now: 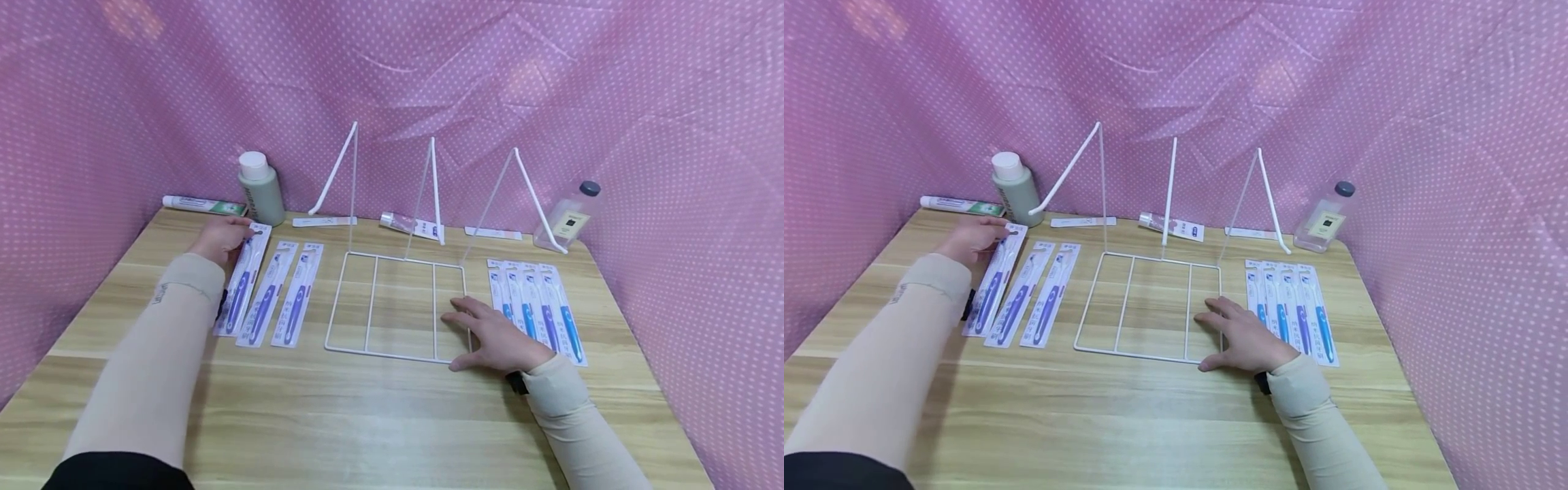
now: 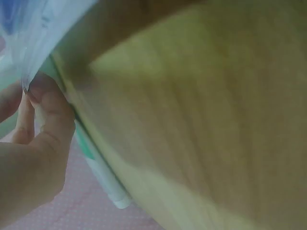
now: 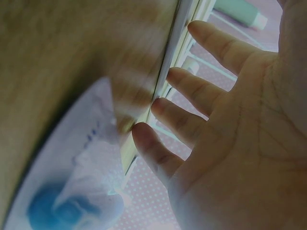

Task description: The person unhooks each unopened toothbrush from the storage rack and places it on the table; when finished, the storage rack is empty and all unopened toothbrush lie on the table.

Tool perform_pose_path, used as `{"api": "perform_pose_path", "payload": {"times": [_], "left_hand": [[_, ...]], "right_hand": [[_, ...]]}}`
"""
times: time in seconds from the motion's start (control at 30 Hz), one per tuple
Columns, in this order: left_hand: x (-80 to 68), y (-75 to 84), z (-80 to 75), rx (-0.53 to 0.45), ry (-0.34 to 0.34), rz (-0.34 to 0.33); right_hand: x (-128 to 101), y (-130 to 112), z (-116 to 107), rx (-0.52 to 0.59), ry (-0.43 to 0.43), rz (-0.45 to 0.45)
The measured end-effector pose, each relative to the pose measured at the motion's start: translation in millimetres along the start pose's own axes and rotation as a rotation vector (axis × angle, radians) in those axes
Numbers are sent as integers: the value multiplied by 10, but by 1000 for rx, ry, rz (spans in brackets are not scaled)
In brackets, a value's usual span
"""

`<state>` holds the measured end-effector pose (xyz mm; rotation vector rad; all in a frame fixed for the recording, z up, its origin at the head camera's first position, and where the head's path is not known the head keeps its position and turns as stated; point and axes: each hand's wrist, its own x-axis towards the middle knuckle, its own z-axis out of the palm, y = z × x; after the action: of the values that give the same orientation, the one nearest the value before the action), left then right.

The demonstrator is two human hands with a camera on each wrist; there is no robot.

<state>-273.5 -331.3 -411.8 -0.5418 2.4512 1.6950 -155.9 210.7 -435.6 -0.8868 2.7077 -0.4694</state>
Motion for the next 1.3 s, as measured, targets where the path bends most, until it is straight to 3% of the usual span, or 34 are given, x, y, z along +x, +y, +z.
{"api": "perform_pose_path", "payload": {"times": [0.23, 0.67, 0.93, 1.3], "left_hand": [[58, -64, 40, 159, 49, 7], [70, -39, 104, 294, 71, -10], [39, -43, 151, 413, 98, 23], [26, -26, 194, 464, 85, 20]], "right_hand": [[1, -7, -7, -2, -2, 0], [6, -12, -14, -6, 7, -8], [4, -16, -8, -5, 4, -4], [0, -14, -13, 2, -1, 3]]}}
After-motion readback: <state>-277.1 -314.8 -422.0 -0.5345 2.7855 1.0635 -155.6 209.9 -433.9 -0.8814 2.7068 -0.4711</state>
